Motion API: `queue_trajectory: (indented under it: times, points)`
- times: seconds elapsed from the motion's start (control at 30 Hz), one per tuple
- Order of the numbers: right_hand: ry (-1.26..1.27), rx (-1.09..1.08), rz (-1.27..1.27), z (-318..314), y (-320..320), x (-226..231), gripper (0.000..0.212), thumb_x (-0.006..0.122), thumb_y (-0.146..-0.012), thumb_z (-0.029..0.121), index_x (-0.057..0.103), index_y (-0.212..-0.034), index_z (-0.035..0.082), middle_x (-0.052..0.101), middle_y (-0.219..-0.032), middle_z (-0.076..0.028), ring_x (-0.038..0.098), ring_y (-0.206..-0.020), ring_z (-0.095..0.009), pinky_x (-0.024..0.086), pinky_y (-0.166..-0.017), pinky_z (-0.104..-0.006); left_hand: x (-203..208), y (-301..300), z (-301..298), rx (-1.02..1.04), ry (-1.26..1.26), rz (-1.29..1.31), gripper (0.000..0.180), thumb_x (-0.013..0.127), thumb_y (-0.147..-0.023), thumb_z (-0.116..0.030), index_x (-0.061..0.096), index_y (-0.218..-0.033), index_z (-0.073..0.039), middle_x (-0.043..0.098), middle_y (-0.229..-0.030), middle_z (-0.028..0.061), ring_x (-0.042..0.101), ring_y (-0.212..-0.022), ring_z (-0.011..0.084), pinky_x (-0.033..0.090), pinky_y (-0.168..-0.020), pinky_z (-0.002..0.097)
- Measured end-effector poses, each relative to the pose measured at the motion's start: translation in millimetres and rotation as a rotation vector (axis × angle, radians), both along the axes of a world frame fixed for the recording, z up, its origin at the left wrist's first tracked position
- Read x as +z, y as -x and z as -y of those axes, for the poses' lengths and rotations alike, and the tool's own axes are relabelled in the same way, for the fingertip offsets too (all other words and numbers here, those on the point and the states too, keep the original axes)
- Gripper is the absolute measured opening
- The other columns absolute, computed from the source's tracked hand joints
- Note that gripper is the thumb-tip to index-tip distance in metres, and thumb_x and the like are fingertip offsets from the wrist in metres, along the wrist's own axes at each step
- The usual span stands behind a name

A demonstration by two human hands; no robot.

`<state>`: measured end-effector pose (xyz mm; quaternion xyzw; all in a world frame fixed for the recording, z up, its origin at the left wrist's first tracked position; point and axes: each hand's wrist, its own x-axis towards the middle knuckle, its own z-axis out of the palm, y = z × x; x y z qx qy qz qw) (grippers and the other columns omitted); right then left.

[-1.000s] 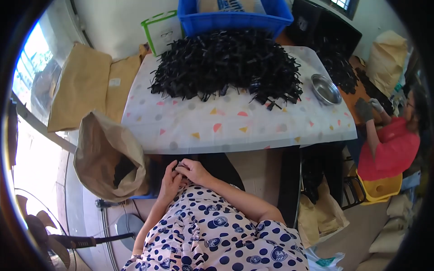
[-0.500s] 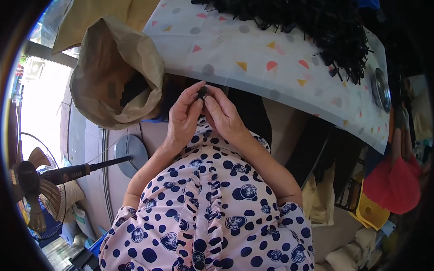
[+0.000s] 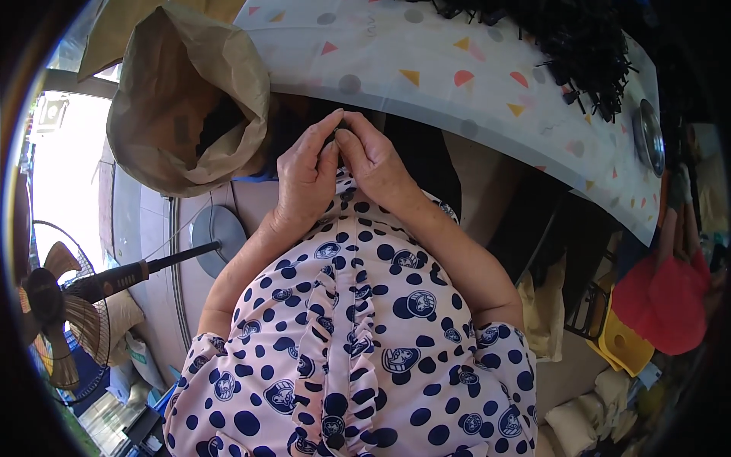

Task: Assembling or inspecting small black plastic components at a production workstation.

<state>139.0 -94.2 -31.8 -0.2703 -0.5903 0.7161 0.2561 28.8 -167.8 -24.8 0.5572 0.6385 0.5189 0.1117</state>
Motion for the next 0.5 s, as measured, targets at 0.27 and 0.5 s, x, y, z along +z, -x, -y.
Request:
queue_trajectory:
  times: [0.27, 0.5]
  points:
    - [-0.076, 0.13, 0.116, -19, -9, -1, 0.027, 0.044, -0.1, 0.021, 0.053, -0.119, 0.004, 0.045, -0.067, 0.006, 0.037, -0.052, -0.001, 0.03, -0.046, -0.016, 1, 9, 0, -0.068, 0.23, 0.045, 0.04, 0.053, -0.083, 0.007, 0.053, -0.122, -0.004, 0.064, -0.096, 0.0134, 0.065, -0.079, 0.0196, 0.052, -0.069, 0.028]
    - [0.18, 0.197, 0.007, -23, -23, 14, 0.026, 0.051, -0.098, 0.021, 0.056, -0.117, 0.004, 0.052, -0.073, 0.004, 0.041, -0.056, -0.001, 0.032, -0.048, -0.0152, 23, 24, 5, -0.501, 0.301, 1.047, 0.032, 0.046, -0.097, -0.009, 0.043, -0.129, -0.006, 0.062, -0.09, 0.0098, 0.065, -0.08, 0.0145, 0.053, -0.067, 0.0224]
